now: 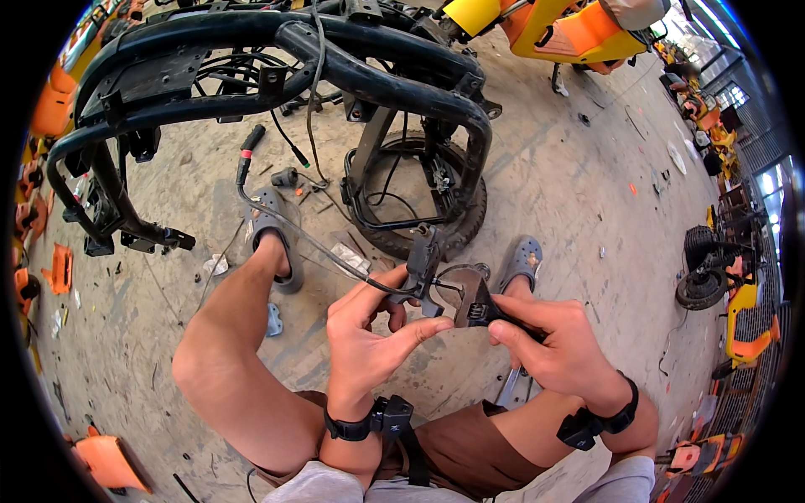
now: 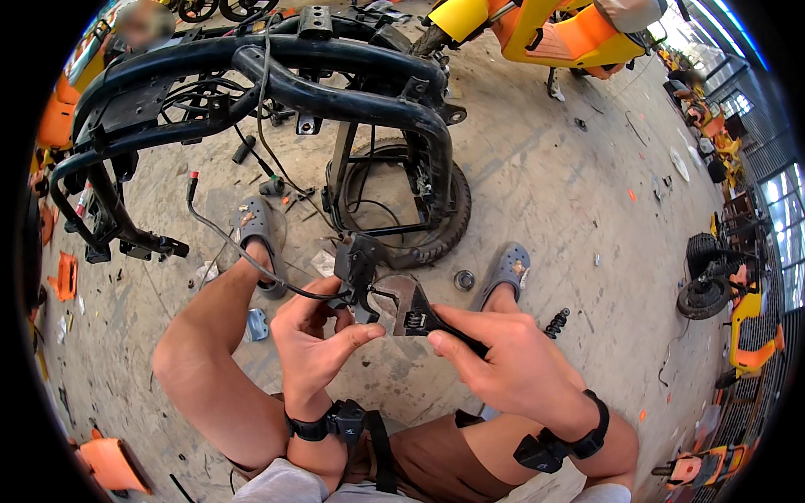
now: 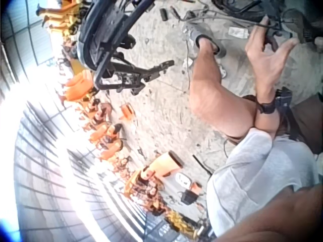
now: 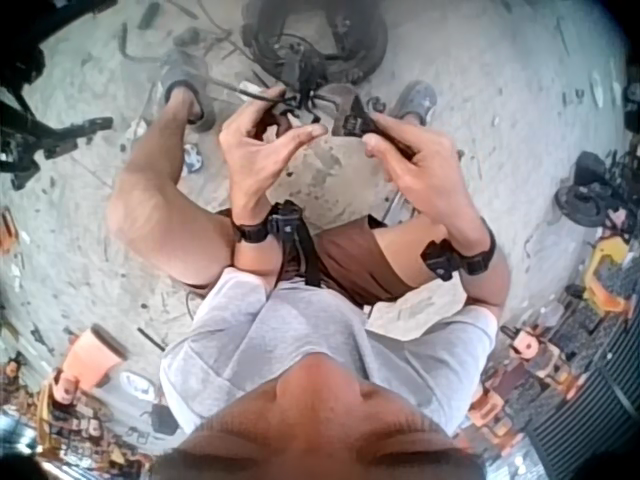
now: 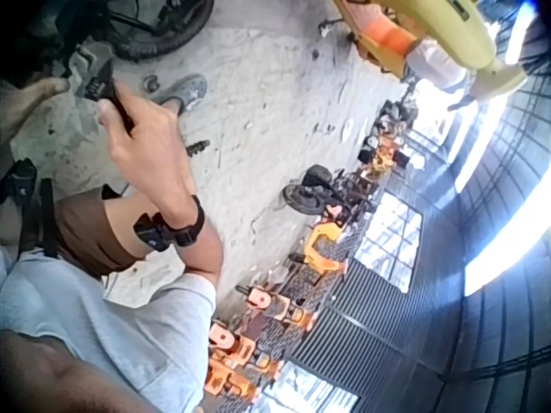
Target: The person uses pliers to adjust a small black plastic component attached to a wire. They repeatedly squeeze and release the pliers on the component while sitting on the floor in a workshop.
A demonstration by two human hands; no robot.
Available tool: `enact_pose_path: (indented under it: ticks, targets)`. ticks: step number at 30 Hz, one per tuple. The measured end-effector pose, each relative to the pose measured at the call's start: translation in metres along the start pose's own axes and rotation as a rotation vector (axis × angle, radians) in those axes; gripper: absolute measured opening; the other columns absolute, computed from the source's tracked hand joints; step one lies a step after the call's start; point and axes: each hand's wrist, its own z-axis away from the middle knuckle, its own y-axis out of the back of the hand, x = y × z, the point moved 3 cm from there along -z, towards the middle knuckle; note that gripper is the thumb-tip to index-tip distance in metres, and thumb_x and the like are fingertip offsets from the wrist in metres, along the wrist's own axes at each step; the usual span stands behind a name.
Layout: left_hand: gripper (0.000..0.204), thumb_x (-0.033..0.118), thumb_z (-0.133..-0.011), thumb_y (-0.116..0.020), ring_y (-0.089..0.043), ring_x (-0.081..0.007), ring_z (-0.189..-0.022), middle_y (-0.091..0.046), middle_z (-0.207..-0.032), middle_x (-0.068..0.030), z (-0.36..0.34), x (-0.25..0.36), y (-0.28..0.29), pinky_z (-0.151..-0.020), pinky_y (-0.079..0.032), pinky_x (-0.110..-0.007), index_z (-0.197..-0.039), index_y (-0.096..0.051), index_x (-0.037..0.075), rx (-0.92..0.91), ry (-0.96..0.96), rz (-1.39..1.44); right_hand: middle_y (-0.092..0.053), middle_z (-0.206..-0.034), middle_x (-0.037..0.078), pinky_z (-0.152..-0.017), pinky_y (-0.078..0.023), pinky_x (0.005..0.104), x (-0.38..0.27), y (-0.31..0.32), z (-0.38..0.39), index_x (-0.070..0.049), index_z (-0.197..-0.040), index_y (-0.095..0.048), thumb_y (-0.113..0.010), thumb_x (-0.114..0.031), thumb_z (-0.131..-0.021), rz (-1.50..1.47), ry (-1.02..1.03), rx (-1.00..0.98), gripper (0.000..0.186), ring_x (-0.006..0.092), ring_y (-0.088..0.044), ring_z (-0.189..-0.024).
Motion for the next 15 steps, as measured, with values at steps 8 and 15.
enact_pose_path:
  ticks: [8, 15]
  targets:
    - [0.06, 0.011, -0.058, -0.092, -0.045, -0.0068, -0.054, -0.059, -0.072, -0.0023, 0.0, 0.006, -0.001, -0.05, -0.037, -0.021, -0.111, -0.068, -0.003, 0.002, -0.039, -0.096, -0.066, -0.075, 0.006, -0.049, -0.048, 0.0228, 0.0, -0.001, 0.001, 0.007, -0.121, -0.062, -0.063, -0.001, -0.091, 0.018, 0.0, -0.076, 0.031, 0.0072, -0.06, -0.054]
    - [0.061, 0.011, -0.058, -0.092, -0.045, -0.0075, -0.055, -0.061, -0.074, -0.0024, -0.001, 0.012, -0.002, -0.05, -0.038, -0.022, -0.112, -0.068, -0.002, -0.017, -0.078, -0.245, -0.065, -0.067, 0.011, -0.052, -0.045, 0.0278, -0.003, -0.003, 0.002, 0.003, -0.118, -0.065, -0.066, -0.012, -0.091, -0.039, -0.043, -0.042, 0.03, 0.0144, -0.058, -0.054]
